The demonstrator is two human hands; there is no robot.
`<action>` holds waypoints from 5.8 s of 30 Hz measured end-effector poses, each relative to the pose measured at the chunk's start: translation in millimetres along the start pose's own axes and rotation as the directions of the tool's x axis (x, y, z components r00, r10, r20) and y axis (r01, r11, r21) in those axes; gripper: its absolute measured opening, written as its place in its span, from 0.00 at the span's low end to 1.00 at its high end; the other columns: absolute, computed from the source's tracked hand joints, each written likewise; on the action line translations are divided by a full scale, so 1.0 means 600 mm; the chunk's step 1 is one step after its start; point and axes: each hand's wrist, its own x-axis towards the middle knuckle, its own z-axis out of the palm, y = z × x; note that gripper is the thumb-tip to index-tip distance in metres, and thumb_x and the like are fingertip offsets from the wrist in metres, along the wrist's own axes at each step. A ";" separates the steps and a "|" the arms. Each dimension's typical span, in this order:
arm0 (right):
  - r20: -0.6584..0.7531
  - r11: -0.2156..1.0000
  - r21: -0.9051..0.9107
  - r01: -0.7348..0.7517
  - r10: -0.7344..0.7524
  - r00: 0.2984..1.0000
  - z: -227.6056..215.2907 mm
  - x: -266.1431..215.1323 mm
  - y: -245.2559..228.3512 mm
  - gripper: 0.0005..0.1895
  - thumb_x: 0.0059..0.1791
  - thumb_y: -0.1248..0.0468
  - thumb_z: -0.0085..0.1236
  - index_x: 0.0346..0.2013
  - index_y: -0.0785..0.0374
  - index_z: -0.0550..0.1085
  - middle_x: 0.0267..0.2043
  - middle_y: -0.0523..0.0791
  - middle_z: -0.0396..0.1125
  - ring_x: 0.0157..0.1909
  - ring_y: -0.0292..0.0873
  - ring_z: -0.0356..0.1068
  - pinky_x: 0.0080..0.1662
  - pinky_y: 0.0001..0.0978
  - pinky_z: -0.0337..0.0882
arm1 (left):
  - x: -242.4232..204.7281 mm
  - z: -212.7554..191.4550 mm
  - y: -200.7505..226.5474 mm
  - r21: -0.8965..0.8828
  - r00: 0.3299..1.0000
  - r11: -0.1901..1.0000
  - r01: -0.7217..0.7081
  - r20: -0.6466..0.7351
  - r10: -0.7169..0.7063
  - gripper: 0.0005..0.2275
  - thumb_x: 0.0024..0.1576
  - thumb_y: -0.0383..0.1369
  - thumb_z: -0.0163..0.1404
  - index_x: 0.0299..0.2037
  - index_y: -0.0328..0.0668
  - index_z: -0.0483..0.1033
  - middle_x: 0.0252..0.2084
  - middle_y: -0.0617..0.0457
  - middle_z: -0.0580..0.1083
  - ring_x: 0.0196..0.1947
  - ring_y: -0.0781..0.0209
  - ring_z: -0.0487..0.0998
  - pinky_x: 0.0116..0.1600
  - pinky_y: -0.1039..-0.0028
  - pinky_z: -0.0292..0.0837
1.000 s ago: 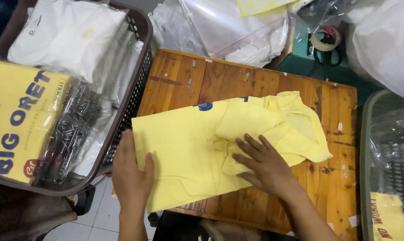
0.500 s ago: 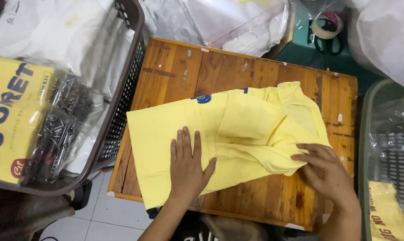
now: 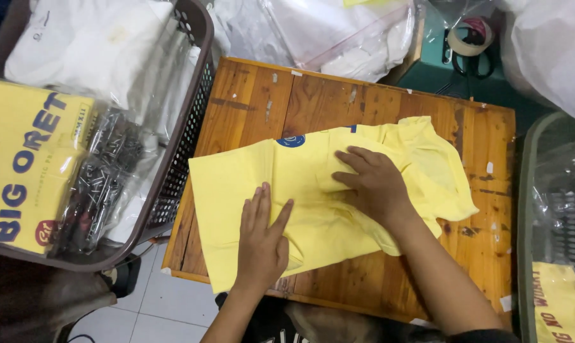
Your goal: The person uses a small blade to cut a tag and a small piece of fabric from a yellow t-shirt laid on a wooden table. The person then folds the shirt and continues to cut another small section of fabric near the collar area.
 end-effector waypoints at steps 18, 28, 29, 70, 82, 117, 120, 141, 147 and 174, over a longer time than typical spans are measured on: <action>0.110 0.152 0.936 -0.318 0.731 0.673 -0.005 -0.042 0.042 0.11 0.35 0.78 0.55 0.32 0.69 0.73 0.28 0.46 0.68 0.34 0.36 0.66 0.40 0.30 0.68 | 0.257 0.144 0.000 -0.699 0.983 0.707 -0.107 0.031 0.179 0.08 0.46 0.33 0.54 0.35 0.53 0.75 0.34 0.58 0.72 0.27 0.66 0.73 0.28 0.81 0.69; 0.308 -0.024 0.902 -0.431 0.736 0.603 0.000 -0.048 0.051 0.11 0.37 0.76 0.53 0.34 0.71 0.73 0.28 0.50 0.70 0.31 0.39 0.68 0.40 0.34 0.69 | 0.249 0.188 -0.062 -0.893 0.933 0.290 0.344 0.290 -0.211 0.07 0.45 0.19 0.51 0.33 0.34 0.76 0.26 0.45 0.75 0.24 0.66 0.75 0.29 0.81 0.75; 0.283 -0.014 0.918 -0.397 0.725 0.628 0.003 -0.051 0.052 0.13 0.37 0.77 0.52 0.36 0.70 0.72 0.30 0.50 0.70 0.34 0.39 0.68 0.41 0.34 0.68 | 0.248 0.192 -0.062 -0.915 0.935 0.234 0.330 0.283 -0.212 0.07 0.46 0.19 0.51 0.34 0.31 0.75 0.25 0.46 0.75 0.24 0.65 0.75 0.30 0.81 0.75; -0.277 0.613 0.523 -0.592 0.780 0.562 -0.065 0.011 0.156 0.10 0.45 0.64 0.50 0.39 0.64 0.71 0.37 0.53 0.64 0.38 0.53 0.67 0.35 0.37 0.69 | 0.240 0.183 -0.045 -0.324 0.954 0.908 -0.265 0.048 0.296 0.02 0.48 0.31 0.48 0.26 0.46 0.69 0.20 0.56 0.68 0.25 0.61 0.73 0.29 0.76 0.70; -0.012 0.574 -0.390 -0.720 0.778 0.628 0.045 0.085 0.419 0.14 0.46 0.58 0.48 0.38 0.66 0.68 0.43 0.54 0.57 0.33 0.58 0.65 0.29 0.48 0.67 | 0.260 0.152 -0.045 -0.452 0.909 0.892 0.025 0.381 0.167 0.03 0.52 0.28 0.39 0.30 0.44 0.67 0.27 0.59 0.71 0.26 0.61 0.72 0.29 0.76 0.64; 0.023 0.270 0.919 -0.288 0.691 0.722 -0.013 -0.080 0.029 0.26 0.32 0.75 0.60 0.43 0.72 0.64 0.19 0.37 0.46 0.22 0.31 0.52 0.30 0.20 0.59 | 0.214 0.177 0.002 -0.412 0.906 0.830 -0.376 0.023 0.422 0.06 0.55 0.34 0.39 0.30 0.44 0.68 0.25 0.57 0.65 0.27 0.60 0.70 0.32 0.76 0.68; -0.018 0.471 0.812 -0.345 0.611 0.791 -0.004 -0.061 0.026 0.18 0.38 0.69 0.56 0.43 0.65 0.71 0.12 0.37 0.49 0.17 0.30 0.52 0.25 0.20 0.56 | 0.210 0.195 -0.008 -0.370 0.901 0.845 -0.386 0.044 0.431 0.04 0.54 0.30 0.40 0.30 0.42 0.66 0.25 0.56 0.65 0.27 0.58 0.71 0.32 0.74 0.67; 0.023 0.399 0.797 -0.453 0.730 0.684 -0.030 -0.045 0.016 0.03 0.41 0.68 0.54 0.25 0.64 0.74 0.11 0.40 0.57 0.18 0.31 0.52 0.24 0.21 0.58 | 0.226 0.160 0.006 -0.743 0.940 0.666 -0.058 0.184 0.286 0.11 0.57 0.33 0.35 0.23 0.42 0.63 0.35 0.51 0.67 0.38 0.55 0.68 0.44 0.69 0.61; 0.058 0.294 0.841 -0.454 0.786 0.615 -0.034 -0.049 0.014 0.03 0.40 0.68 0.54 0.25 0.64 0.75 0.10 0.39 0.56 0.18 0.29 0.51 0.23 0.19 0.56 | 0.212 0.172 -0.001 -0.800 0.960 0.589 0.115 0.242 0.141 0.07 0.55 0.31 0.41 0.28 0.40 0.70 0.29 0.51 0.72 0.32 0.63 0.71 0.40 0.74 0.66; -0.043 0.407 0.819 -0.404 0.746 0.665 -0.008 -0.066 0.013 0.05 0.37 0.72 0.57 0.25 0.61 0.77 0.15 0.42 0.62 0.21 0.31 0.57 0.28 0.22 0.61 | 0.201 0.156 0.009 -0.825 0.924 0.566 0.017 0.229 0.307 0.03 0.47 0.26 0.51 0.29 0.38 0.76 0.36 0.52 0.67 0.38 0.61 0.69 0.40 0.72 0.69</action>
